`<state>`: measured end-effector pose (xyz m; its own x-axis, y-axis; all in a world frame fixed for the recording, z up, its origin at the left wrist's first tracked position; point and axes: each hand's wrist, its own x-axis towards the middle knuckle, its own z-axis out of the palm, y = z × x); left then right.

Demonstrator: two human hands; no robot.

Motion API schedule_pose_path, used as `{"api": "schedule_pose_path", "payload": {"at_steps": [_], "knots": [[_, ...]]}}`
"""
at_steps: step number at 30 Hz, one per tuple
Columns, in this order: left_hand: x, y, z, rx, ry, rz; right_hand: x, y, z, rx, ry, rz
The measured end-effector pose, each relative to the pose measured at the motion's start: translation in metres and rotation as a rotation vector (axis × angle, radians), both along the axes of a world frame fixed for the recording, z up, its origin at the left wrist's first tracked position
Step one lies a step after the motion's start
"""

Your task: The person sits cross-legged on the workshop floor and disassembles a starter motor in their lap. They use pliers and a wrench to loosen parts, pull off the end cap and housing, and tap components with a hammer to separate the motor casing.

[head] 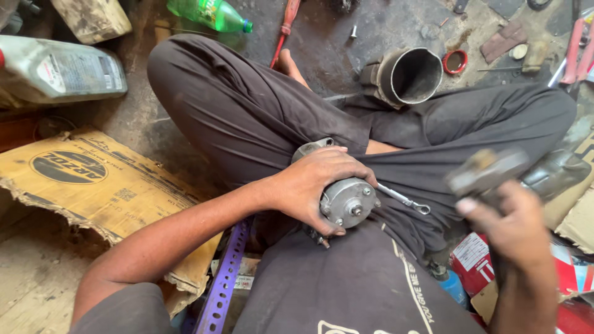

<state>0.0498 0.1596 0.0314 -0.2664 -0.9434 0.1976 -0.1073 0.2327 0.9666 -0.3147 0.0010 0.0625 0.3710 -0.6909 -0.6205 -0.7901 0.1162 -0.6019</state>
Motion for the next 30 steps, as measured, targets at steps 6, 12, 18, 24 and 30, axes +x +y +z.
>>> {"api": "schedule_pose_path", "payload": {"at_steps": [6, 12, 18, 24, 30], "knots": [[-0.006, -0.001, 0.002, 0.008, -0.026, 0.013, -0.007, 0.05, -0.029, -0.063, 0.179, 0.34], [-0.014, -0.003, 0.008, 0.066, -0.049, 0.022, 0.059, 0.07, 0.052, -0.678, 0.017, 0.316], [-0.017, -0.009, 0.012, 0.028, -0.057, 0.044, 0.131, 0.087, 0.069, -0.377, -0.429, 0.286], [-0.016, -0.009, 0.015, 0.069, -0.062, 0.044, 0.137, 0.087, 0.051, -0.381, -0.496, 0.318], [-0.013, -0.006, 0.015, 0.073, -0.063, 0.041, 0.138, 0.088, 0.056, -0.394, -0.511, 0.332]]}}
